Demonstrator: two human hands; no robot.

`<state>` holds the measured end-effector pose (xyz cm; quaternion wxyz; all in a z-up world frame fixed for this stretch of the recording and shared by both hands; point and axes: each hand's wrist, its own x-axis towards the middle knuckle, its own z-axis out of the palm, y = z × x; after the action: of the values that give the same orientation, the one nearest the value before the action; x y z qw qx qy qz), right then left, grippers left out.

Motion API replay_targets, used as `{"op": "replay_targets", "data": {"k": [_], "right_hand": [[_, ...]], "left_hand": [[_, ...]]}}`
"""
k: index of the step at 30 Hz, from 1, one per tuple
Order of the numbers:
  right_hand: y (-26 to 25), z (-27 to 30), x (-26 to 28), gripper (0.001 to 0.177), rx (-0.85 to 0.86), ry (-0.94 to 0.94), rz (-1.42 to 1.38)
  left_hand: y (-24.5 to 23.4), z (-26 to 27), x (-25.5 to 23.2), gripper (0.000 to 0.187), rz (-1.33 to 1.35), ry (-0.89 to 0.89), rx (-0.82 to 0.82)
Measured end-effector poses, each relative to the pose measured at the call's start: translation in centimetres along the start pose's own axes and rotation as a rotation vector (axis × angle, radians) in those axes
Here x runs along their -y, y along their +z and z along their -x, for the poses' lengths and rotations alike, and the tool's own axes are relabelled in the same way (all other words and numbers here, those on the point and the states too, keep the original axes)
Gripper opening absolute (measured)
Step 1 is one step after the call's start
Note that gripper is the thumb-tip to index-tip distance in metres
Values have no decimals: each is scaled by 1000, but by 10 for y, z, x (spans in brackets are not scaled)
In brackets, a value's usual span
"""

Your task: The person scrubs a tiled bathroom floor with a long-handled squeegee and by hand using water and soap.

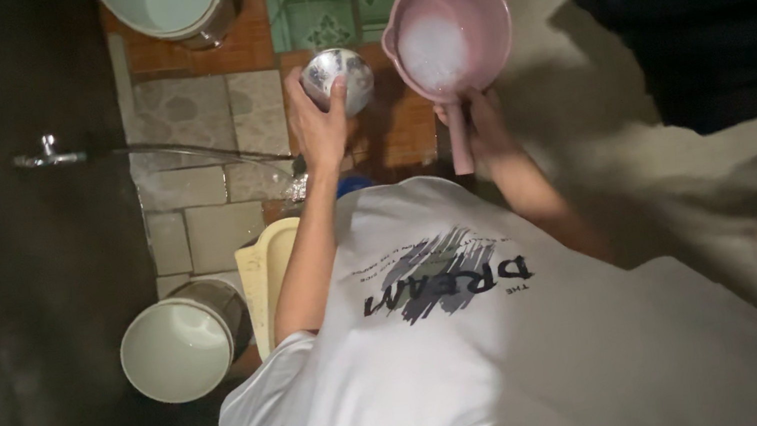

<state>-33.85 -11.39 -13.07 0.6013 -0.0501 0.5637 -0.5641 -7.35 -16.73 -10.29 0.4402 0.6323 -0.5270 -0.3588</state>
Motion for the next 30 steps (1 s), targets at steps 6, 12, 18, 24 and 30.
{"op": "replay_targets", "data": {"k": [6, 12, 18, 24, 30], "right_hand": [[21, -20, -3, 33, 199, -8, 74], [35, -32, -9, 40, 387, -13, 118], [53, -53, -15, 39, 409, 16, 188], [71, -92, -13, 46, 419, 31, 219], [100, -114, 12, 52, 409, 62, 175]], "left_hand": [[-21, 0, -2, 68, -2, -111, -71], [-38, 6, -4, 60, -23, -94, -189], [-42, 4, 7, 66, -9, -121, -262], [-31, -14, 12, 63, -24, -109, -301], [-25, -49, 3, 62, -6, -210, -229]]}}
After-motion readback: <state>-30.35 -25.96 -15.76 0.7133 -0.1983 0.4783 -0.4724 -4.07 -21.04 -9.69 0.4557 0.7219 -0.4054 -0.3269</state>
